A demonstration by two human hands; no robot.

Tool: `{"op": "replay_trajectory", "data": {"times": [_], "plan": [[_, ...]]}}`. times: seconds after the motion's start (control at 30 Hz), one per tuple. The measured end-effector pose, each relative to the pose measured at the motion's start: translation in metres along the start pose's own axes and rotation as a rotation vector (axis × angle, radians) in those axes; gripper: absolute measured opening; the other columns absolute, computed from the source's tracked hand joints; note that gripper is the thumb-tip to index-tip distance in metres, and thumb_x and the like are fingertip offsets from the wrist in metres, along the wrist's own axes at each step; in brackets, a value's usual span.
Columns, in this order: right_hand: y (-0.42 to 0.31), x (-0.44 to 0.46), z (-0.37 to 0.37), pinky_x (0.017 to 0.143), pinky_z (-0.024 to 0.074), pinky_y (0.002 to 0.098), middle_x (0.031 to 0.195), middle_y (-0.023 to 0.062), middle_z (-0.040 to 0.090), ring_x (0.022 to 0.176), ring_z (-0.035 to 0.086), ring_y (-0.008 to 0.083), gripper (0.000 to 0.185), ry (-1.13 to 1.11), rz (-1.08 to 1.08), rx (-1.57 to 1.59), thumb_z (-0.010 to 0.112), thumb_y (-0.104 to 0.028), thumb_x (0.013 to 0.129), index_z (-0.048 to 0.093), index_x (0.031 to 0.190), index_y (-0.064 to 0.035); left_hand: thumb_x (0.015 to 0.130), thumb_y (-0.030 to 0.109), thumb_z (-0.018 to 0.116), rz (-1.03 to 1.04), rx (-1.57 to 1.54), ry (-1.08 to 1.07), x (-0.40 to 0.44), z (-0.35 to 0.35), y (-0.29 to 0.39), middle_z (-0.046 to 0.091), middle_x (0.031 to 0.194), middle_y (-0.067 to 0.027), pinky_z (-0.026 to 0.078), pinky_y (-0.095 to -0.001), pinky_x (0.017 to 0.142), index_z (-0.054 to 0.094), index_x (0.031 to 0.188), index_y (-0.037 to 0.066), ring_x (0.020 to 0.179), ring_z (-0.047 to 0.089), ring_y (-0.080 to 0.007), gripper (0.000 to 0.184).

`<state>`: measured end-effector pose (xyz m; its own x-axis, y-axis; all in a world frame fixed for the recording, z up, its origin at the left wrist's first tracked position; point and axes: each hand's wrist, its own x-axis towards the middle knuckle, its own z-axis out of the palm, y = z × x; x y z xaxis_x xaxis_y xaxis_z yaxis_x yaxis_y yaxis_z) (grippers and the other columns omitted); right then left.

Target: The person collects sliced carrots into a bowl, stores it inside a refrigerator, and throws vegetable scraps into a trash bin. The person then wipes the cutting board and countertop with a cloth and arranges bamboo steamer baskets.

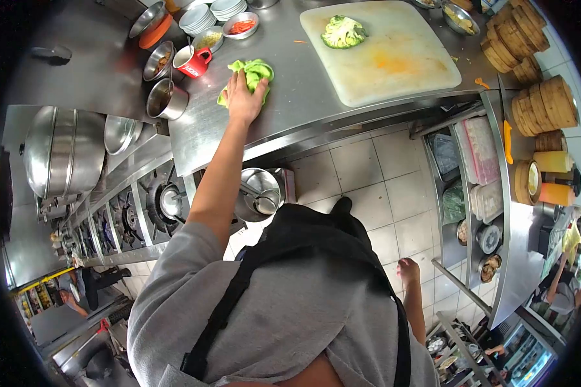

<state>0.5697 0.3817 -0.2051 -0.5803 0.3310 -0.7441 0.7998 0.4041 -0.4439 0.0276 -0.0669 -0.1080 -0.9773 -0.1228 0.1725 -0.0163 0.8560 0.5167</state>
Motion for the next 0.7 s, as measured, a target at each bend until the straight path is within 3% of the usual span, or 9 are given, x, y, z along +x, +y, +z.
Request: {"op": "replay_trajectory", "data": {"times": [0.2,0.33,0.37,0.47,0.5,0.53,0.63,0.67,0.7], "plan": [[0.021,-0.007,-0.019,0.059,0.0565,0.031,0.087,0.0116,0.07,0.073,0.067,0.0183,0.027,0.089,0.021,0.083,0.061,-0.017,0.095,0.067,0.113,0.0021,0.087,0.04,0.063,0.068,0.002,0.05,0.072,0.05,0.048,0.039,0.157,-0.0178,0.015,-0.0564,0.122,0.04,0.152,0.008,0.148,0.031,-0.0314,0.076],[0.005,-0.018,-0.007,0.059,0.0562,0.0303,0.087,0.0101,0.07,0.073,0.066,0.017,0.025,0.068,0.012,0.092,0.061,-0.016,0.095,0.067,0.112,0.0017,0.084,0.036,0.063,0.241,0.036,-0.1,0.128,0.075,0.072,0.047,0.153,-0.0125,0.02,-0.0596,0.119,0.055,0.143,0.02,0.143,0.041,-0.028,0.061],[-0.007,-0.017,-0.003,0.059,0.0555,0.0296,0.087,0.0096,0.069,0.073,0.066,0.0167,0.024,0.09,0.038,0.145,0.061,-0.016,0.095,0.067,0.112,0.0014,0.084,0.029,0.063,0.339,0.02,-0.081,0.133,0.08,0.074,0.057,0.142,-0.0148,0.033,-0.0534,0.115,0.061,0.136,0.019,0.132,0.053,-0.032,0.053],[0.0,-0.009,0.015,0.063,0.0538,0.0302,0.083,0.0082,0.07,0.072,0.066,0.0162,0.024,0.084,0.146,0.508,0.063,-0.016,0.093,0.07,0.108,0.0007,0.081,0.014,0.064,0.432,-0.219,-0.195,0.046,0.047,0.091,0.069,0.117,-0.0182,0.053,-0.0443,0.094,0.067,0.116,0.012,0.112,0.064,-0.0385,0.035],[0.029,0.012,0.029,0.066,0.0544,0.0322,0.083,0.0093,0.071,0.074,0.068,0.0178,0.023,0.085,0.091,0.32,0.065,-0.017,0.091,0.071,0.105,0.0004,0.079,0.011,0.065,0.438,-0.242,-0.236,-0.001,0.033,0.095,0.07,0.117,-0.0156,0.051,-0.0444,0.097,0.068,0.109,0.01,0.113,0.064,-0.0369,0.03],[0.053,0.033,0.043,0.07,0.0549,0.0341,0.083,0.0105,0.073,0.075,0.069,0.0194,0.023,0.086,0.033,0.139,0.066,-0.018,0.089,0.072,0.101,0.0002,0.074,0.004,0.066,0.581,-0.383,-0.243,-0.038,0.029,0.09,0.069,0.117,-0.0128,0.05,-0.044,0.1,0.069,0.105,0.011,0.114,0.063,-0.0346,0.032],[0.014,0.04,0.045,0.075,0.0548,0.0362,0.088,0.0127,0.074,0.083,0.072,0.0242,0.022,0.108,0.012,-0.064,0.068,-0.021,0.087,0.072,0.098,-0.003,0.063,-0.006,0.069,0.745,-0.487,-0.554,-0.121,-0.018,0.093,0.069,0.117,-0.0105,0.045,-0.0444,0.106,0.071,0.099,0.01,0.115,0.061,-0.0327,0.039],[-0.008,0.046,0.037,0.075,0.0547,0.0364,0.09,0.013,0.074,0.085,0.073,0.0253,0.021,0.101,0.003,-0.144,0.068,-0.021,0.087,0.072,0.099,-0.0039,0.063,-0.006,0.069,0.734,-0.478,-0.557,-0.116,-0.025,0.079,0.069,0.117,-0.0105,0.045,-0.0444,0.106,0.071,0.099,0.01,0.115,0.061,-0.0327,0.039],[-0.031,0.044,0.024,0.075,0.0545,0.037,0.092,0.0138,0.074,0.085,0.072,0.0257,0.019,0.028,-0.017,-0.128,0.067,-0.019,0.087,0.072,0.099,-0.0056,0.063,-0.005,0.07,0.671,-0.409,-0.367,-0.106,-0.038,0.056,0.067,0.12,-0.0133,0.044,-0.0448,0.106,0.071,0.101,0.009,0.117,0.06,-0.0337,0.041]]}}
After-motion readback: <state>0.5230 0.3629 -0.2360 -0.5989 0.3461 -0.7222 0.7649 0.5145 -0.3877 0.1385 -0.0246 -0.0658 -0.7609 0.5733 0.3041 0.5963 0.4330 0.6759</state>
